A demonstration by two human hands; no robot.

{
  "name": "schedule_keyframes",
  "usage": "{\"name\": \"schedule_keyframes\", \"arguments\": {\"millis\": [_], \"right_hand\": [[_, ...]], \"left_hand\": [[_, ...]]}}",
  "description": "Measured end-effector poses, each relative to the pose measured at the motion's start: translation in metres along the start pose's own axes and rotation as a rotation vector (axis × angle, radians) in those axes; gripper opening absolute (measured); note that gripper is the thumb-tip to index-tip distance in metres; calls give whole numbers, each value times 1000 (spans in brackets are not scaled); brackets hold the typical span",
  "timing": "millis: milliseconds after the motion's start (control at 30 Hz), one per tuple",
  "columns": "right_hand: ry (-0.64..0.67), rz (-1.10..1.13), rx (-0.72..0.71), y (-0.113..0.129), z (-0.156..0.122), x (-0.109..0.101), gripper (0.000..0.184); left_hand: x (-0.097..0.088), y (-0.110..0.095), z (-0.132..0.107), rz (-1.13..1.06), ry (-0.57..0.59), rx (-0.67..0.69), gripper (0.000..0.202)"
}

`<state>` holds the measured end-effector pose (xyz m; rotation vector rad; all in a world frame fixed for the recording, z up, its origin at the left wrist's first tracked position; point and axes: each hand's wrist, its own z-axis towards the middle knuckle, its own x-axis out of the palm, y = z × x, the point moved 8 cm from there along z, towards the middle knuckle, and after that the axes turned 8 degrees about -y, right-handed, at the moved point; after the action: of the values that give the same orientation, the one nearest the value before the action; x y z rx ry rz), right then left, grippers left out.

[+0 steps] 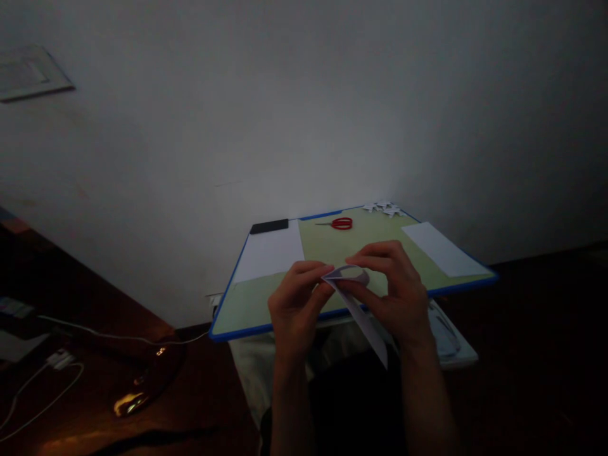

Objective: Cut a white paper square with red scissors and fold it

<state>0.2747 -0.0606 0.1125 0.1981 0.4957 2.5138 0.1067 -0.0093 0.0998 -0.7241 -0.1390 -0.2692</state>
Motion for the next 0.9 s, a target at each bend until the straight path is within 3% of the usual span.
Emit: {"name": "schedule_keyframes", "arguments": {"millis": [267, 567, 900], "right_hand": [[52, 181, 33, 0, -3, 0, 56], [122, -28, -82, 11, -1, 3, 64], [82, -12, -143, 11, 2, 7, 50]], "left_hand": [[-4, -9, -2, 75, -30, 80, 24], [-6, -17, 0, 54, -72, 107, 23], [3, -17, 2, 17, 10, 124, 22]]}}
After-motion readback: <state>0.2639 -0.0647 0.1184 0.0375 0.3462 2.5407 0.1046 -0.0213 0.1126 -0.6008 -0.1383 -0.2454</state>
